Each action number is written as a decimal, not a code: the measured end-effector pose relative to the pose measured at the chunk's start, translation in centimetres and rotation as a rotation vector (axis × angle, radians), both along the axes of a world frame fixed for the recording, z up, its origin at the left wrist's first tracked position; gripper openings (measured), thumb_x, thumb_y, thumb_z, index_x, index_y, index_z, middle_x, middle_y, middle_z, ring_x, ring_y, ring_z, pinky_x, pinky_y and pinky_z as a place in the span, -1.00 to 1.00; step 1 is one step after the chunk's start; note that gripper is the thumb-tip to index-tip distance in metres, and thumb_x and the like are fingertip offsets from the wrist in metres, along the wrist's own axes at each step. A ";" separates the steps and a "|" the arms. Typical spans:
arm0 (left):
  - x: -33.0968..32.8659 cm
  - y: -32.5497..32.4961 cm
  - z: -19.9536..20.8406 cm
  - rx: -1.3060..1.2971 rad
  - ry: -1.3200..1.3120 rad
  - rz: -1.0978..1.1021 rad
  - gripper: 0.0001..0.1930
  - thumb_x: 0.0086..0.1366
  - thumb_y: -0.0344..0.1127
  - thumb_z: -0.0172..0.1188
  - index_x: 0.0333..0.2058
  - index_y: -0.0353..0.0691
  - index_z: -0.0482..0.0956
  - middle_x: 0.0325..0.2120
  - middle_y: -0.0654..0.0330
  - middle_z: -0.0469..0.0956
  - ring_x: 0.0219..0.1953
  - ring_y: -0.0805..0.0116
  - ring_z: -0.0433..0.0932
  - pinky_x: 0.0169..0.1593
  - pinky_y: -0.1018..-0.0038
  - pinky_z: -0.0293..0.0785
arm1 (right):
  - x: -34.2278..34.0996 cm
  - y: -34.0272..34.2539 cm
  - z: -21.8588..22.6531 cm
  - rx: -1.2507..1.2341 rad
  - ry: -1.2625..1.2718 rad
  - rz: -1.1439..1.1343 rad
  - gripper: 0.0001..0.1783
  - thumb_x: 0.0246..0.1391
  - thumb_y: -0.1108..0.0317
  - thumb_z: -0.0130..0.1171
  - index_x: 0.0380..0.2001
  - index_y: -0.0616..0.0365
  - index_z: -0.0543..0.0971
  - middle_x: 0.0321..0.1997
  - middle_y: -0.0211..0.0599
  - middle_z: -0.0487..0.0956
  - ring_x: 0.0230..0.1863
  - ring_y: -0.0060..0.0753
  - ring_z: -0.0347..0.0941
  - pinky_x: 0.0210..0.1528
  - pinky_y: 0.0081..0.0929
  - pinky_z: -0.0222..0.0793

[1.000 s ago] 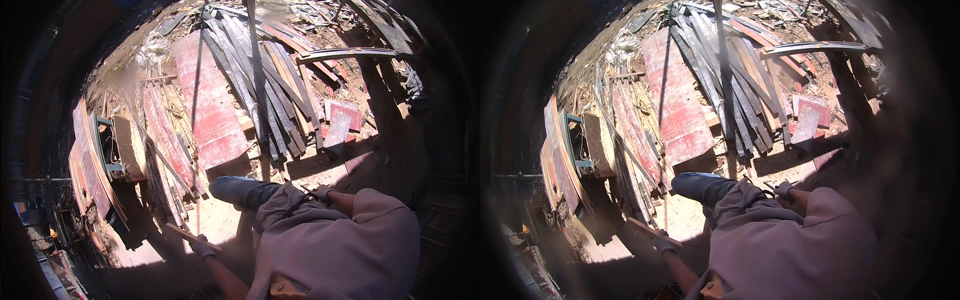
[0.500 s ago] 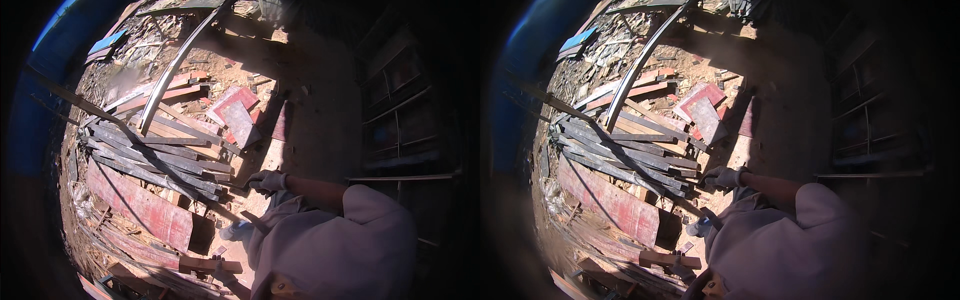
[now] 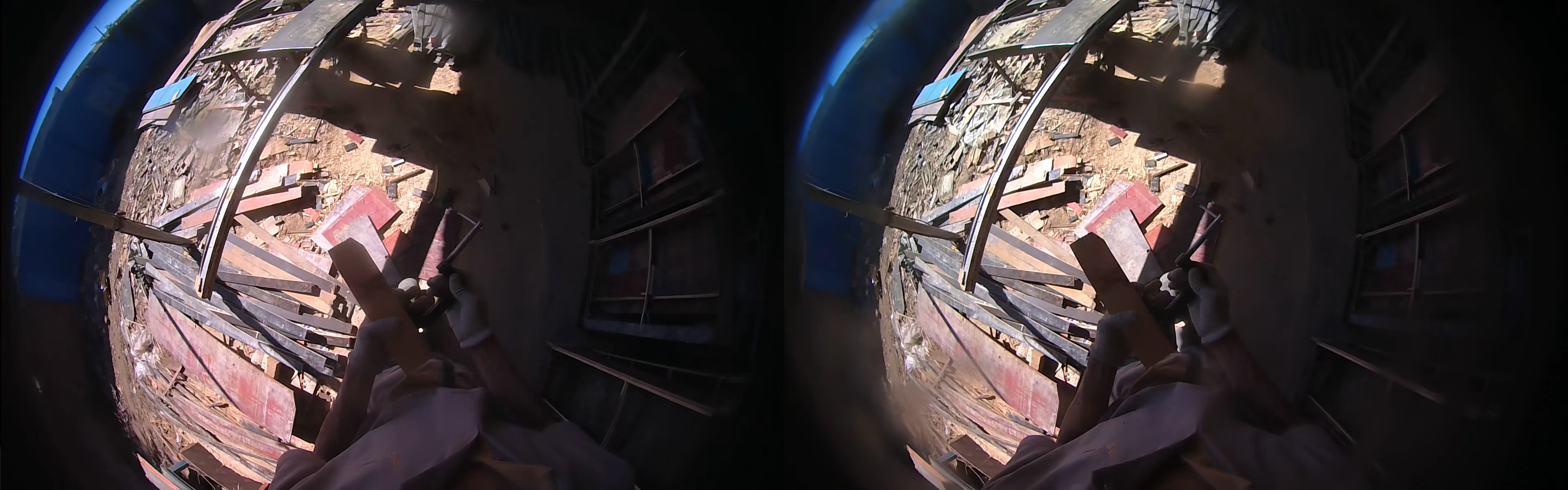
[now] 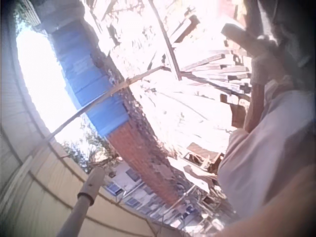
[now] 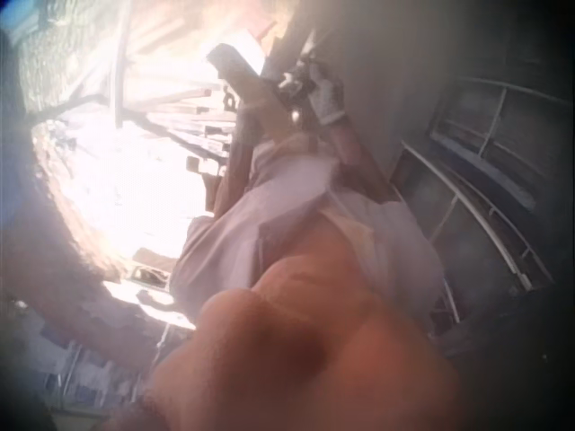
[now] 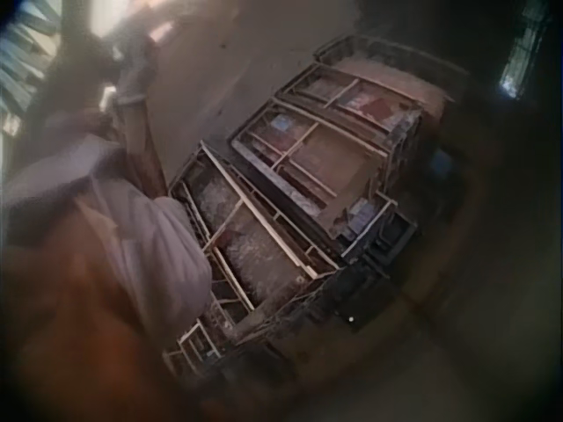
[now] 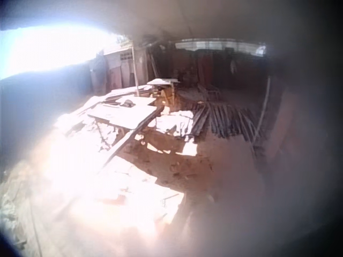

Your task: The person picks up long wooden planks from a cluttered pile, carries them to a workbench, and uses a hand saw to cut them into shorter pieces. The cut pieces are then stacked on the floor.

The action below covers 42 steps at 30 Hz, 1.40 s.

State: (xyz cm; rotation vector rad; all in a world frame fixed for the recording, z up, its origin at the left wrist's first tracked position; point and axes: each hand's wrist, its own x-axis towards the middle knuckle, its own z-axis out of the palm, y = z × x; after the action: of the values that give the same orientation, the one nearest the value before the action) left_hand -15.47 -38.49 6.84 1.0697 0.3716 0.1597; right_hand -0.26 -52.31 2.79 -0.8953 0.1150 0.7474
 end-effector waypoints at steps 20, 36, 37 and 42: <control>39.6 21.6 5.2 -0.714 -0.182 0.098 -0.37 0.11 -0.33 0.38 0.18 -0.24 0.41 -0.13 0.11 0.58 -0.13 0.20 0.62 0.01 0.21 0.62 | 41.3 20.3 1.6 -0.762 -1.686 0.738 -0.17 0.05 0.24 0.40 0.37 0.10 0.33 0.41 -0.08 0.35 0.43 0.02 0.24 0.41 -0.15 0.24; 55.6 47.3 8.1 -0.567 -0.479 0.737 -0.18 0.13 -0.40 0.33 0.38 -0.29 0.21 0.00 0.07 0.54 0.09 0.13 0.56 0.31 -0.06 0.44 | 58.7 48.7 -0.5 -0.405 -1.229 1.153 -0.50 0.19 0.07 0.35 0.09 0.11 0.59 -0.32 -0.12 0.69 -0.28 -0.10 0.67 -0.23 -0.22 0.53; 55.1 49.1 8.0 -0.503 -0.373 0.817 -0.16 0.14 -0.40 0.33 0.41 -0.28 0.19 0.06 0.04 0.56 0.14 0.08 0.57 0.34 -0.12 0.41 | 60.3 49.7 2.2 -0.474 -1.189 1.174 -0.53 0.20 0.06 0.34 0.04 0.12 0.61 -0.42 -0.14 0.69 -0.36 -0.09 0.67 -0.30 -0.22 0.53; 50.1 59.8 0.7 0.131 0.246 1.018 -0.47 0.17 -0.57 0.31 0.16 -0.34 0.48 -0.19 0.08 0.66 -0.21 0.19 0.70 -0.13 0.31 0.68 | 68.3 49.9 -1.1 -0.690 -1.174 0.769 -0.55 0.31 -0.06 0.23 -0.15 0.18 0.63 -0.48 -0.05 0.64 -0.44 -0.11 0.64 -0.38 -0.18 0.46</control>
State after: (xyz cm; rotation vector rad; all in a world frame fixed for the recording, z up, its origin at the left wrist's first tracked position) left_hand 34.64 21.27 7.50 0.9436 1.1227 0.9715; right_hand 67.99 -2.40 1.69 -1.9641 -1.1281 0.7668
